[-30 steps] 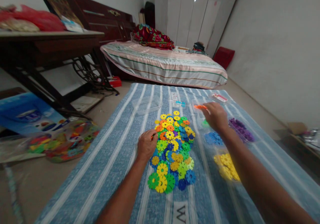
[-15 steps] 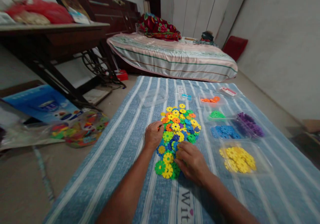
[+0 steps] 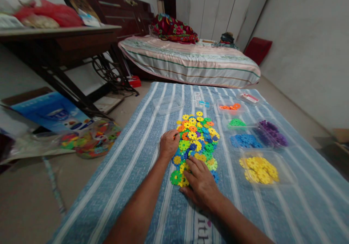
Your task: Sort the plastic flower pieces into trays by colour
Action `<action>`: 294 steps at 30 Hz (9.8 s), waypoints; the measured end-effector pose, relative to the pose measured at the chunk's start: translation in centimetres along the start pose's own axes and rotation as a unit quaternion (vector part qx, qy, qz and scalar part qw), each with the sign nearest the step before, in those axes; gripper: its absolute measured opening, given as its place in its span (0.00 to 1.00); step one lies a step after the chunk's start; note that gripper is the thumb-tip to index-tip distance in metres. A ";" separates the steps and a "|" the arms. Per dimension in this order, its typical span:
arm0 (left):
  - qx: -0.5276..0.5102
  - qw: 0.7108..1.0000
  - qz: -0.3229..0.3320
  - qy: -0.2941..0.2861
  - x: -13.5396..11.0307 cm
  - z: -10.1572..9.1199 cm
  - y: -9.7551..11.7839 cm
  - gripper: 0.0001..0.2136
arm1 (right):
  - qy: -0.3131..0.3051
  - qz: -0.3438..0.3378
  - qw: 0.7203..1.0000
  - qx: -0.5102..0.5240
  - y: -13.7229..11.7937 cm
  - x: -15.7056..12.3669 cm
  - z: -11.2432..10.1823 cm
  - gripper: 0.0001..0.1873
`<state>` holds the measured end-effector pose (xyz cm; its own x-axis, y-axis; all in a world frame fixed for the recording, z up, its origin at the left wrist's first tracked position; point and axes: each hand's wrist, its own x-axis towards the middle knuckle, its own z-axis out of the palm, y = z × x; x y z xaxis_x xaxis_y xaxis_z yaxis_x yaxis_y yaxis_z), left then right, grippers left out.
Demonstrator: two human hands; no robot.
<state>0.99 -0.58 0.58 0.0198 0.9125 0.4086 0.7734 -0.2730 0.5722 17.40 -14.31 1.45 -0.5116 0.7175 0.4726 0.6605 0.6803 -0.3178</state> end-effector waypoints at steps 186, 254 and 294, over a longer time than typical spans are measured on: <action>-0.002 1.000 0.000 -0.004 0.2 0.0 -0.1 0.10 | 0.001 0.116 0.985 0.125 -1.8 0.2 -1.1 0.06; -0.001 1.000 0.001 -0.006 0.4 -0.4 0.1 0.09 | 0.247 0.136 0.958 -0.058 10.4 2.4 -10.3 0.08; -0.013 1.000 0.016 0.009 0.5 -0.1 -0.5 0.11 | -0.091 0.036 0.993 0.058 -0.9 1.1 -2.4 0.05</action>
<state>0.60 0.01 0.59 0.0327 0.8976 0.4396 0.7558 -0.3100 0.5768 17.60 -14.46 4.20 -0.5628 0.7735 0.2915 0.6371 0.6306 -0.4433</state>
